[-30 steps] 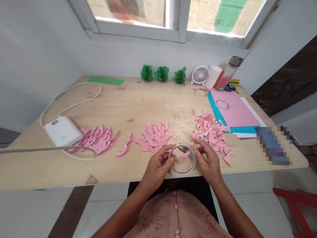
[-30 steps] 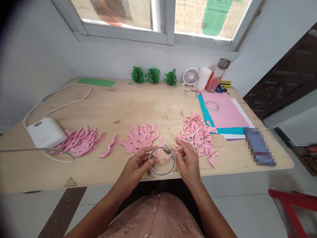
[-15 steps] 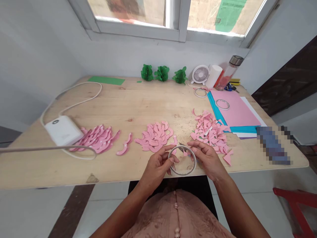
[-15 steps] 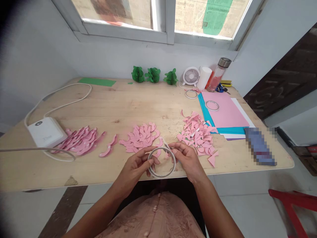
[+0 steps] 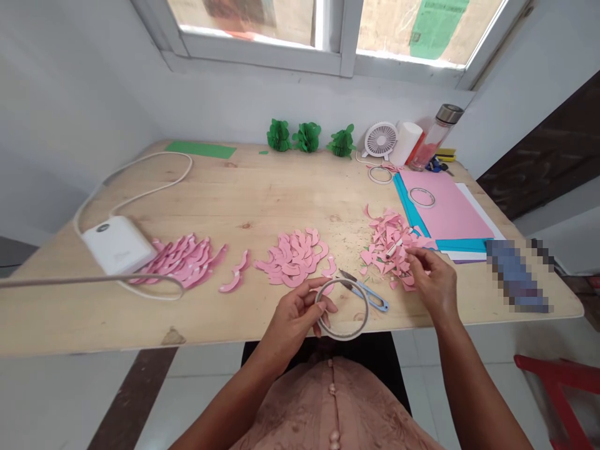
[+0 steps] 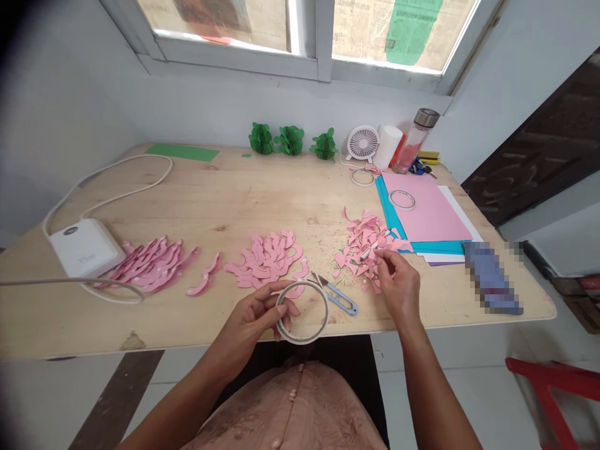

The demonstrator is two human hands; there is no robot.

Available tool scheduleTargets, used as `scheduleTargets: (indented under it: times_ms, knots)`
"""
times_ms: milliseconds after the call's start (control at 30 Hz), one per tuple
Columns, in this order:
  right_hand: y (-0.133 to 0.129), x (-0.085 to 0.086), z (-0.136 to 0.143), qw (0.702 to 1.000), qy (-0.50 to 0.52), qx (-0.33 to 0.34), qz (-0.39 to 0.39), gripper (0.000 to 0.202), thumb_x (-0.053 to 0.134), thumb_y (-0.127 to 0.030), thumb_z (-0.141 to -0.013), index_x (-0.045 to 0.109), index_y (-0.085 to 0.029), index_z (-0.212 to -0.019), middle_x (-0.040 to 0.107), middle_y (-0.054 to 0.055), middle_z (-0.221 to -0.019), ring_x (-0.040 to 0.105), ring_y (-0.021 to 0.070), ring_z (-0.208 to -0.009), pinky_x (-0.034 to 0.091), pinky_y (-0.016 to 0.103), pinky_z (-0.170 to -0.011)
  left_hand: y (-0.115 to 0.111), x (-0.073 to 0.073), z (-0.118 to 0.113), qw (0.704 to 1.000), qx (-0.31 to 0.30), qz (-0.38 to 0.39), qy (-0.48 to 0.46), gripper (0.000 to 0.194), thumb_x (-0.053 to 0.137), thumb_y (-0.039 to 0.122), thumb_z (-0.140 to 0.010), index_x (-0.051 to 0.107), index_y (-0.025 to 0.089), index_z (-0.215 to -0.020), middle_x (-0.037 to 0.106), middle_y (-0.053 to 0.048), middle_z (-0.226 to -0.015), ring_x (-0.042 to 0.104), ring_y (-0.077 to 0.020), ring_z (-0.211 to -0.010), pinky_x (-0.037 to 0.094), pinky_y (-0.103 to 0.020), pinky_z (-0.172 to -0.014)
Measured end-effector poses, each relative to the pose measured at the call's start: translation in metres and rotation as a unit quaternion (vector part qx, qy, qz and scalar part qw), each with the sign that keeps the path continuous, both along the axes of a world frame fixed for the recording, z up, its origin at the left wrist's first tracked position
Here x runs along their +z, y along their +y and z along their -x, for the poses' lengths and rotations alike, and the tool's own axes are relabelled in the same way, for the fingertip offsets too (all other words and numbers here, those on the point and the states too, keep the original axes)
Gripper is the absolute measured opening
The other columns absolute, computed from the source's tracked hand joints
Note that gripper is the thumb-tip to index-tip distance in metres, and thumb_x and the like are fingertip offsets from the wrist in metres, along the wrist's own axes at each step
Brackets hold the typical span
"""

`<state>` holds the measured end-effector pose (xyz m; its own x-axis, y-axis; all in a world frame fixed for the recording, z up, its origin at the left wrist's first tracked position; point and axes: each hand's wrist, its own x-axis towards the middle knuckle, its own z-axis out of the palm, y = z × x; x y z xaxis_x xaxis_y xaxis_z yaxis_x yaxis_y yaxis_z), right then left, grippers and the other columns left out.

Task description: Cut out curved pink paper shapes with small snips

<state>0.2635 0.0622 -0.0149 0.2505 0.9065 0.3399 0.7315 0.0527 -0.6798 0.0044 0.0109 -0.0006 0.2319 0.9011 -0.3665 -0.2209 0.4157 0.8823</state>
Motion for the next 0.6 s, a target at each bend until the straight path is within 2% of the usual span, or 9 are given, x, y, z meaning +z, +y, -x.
scheduleTargets:
  times_ms: [100, 233, 300, 400, 433, 500, 567, 600]
  knots:
    - [0.005, -0.006, -0.004, 0.993, -0.111, 0.032, 0.001, 0.024, 0.05, -0.029, -0.082, 0.07, -0.018, -0.089, 0.067, 0.009, -0.097, 0.06, 0.0175, -0.068, 0.048, 0.032, -0.062, -0.002, -0.002, 0.001, 1.0, 0.004, 0.012, -0.013, 0.044, 0.065, 0.029, -0.073, 0.053, 0.014, -0.113, 0.064, -0.003, -0.074, 0.053, -0.0114, -0.056, 0.042, -0.021, -0.047]
    - [0.002, -0.009, 0.001, 0.985, -0.171, -0.006, -0.03, 0.023, 0.05, -0.029, -0.083, 0.069, -0.018, -0.091, 0.062, 0.011, -0.111, 0.061, 0.0231, -0.089, 0.049, 0.034, -0.068, -0.004, -0.003, 0.003, 0.999, 0.009, 0.023, -0.022, 0.043, 0.065, 0.029, -0.073, 0.053, 0.015, -0.112, 0.064, -0.003, -0.074, 0.054, -0.0112, -0.054, 0.043, -0.02, -0.046]
    - [-0.005, -0.004, 0.008, 0.99, -0.134, -0.007, -0.037, 0.025, 0.05, -0.031, -0.083, 0.068, -0.018, -0.095, 0.062, 0.012, -0.11, 0.059, 0.0237, -0.094, 0.049, 0.034, -0.069, -0.004, -0.003, 0.004, 0.999, 0.006, 0.028, -0.027, 0.043, 0.065, 0.027, -0.073, 0.053, 0.015, -0.113, 0.064, -0.003, -0.074, 0.053, -0.0112, -0.054, 0.043, -0.02, -0.046]
    - [-0.022, 0.011, 0.026, 0.997, 0.037, 0.053, 0.036, 0.027, 0.05, -0.037, -0.086, 0.068, -0.018, -0.093, 0.066, 0.008, -0.098, 0.06, 0.0185, -0.079, 0.048, 0.028, -0.063, -0.004, -0.003, 0.005, 0.999, 0.003, 0.028, -0.04, 0.039, 0.063, 0.025, -0.075, 0.053, 0.015, -0.111, 0.064, -0.003, -0.074, 0.053, -0.0109, -0.054, 0.042, -0.02, -0.046]
    - [-0.029, 0.016, 0.034, 0.985, 0.109, 0.103, 0.086, 0.028, 0.049, -0.039, -0.087, 0.068, -0.018, -0.093, 0.067, 0.007, -0.092, 0.059, 0.0173, -0.076, 0.047, 0.027, -0.063, -0.003, -0.003, 0.005, 0.999, 0.003, 0.027, -0.045, 0.037, 0.063, 0.025, -0.076, 0.054, 0.015, -0.111, 0.064, -0.003, -0.074, 0.054, -0.0109, -0.054, 0.042, -0.02, -0.047]
    - [-0.042, 0.022, 0.049, 0.929, 0.224, 0.223, 0.193, 0.032, 0.047, -0.042, -0.088, 0.068, -0.017, -0.089, 0.067, 0.005, -0.079, 0.056, 0.0141, -0.065, 0.045, 0.026, -0.061, -0.003, -0.003, 0.004, 0.998, 0.004, 0.023, -0.053, 0.036, 0.062, 0.024, -0.077, 0.054, 0.016, -0.111, 0.064, -0.003, -0.075, 0.054, -0.0108, -0.054, 0.042, -0.02, -0.047]
    - [-0.052, 0.024, 0.063, 0.876, 0.312, 0.273, 0.247, 0.034, 0.048, -0.044, -0.088, 0.067, -0.016, -0.084, 0.065, 0.004, -0.072, 0.052, 0.0119, -0.06, 0.043, 0.024, -0.059, -0.002, -0.004, 0.004, 0.998, 0.001, 0.019, -0.06, 0.036, 0.062, 0.025, -0.077, 0.055, 0.016, -0.111, 0.065, -0.003, -0.076, 0.054, -0.011, -0.054, 0.042, -0.021, -0.048]
    - [-0.056, 0.023, 0.069, 0.854, 0.354, 0.274, 0.267, 0.033, 0.05, -0.044, -0.087, 0.067, -0.016, -0.084, 0.065, 0.004, -0.073, 0.052, 0.0111, -0.059, 0.042, 0.023, -0.057, -0.002, -0.004, 0.004, 0.998, 0.0, 0.016, -0.062, 0.036, 0.062, 0.025, -0.077, 0.055, 0.016, -0.111, 0.065, -0.003, -0.076, 0.055, -0.0112, -0.055, 0.042, -0.021, -0.049]
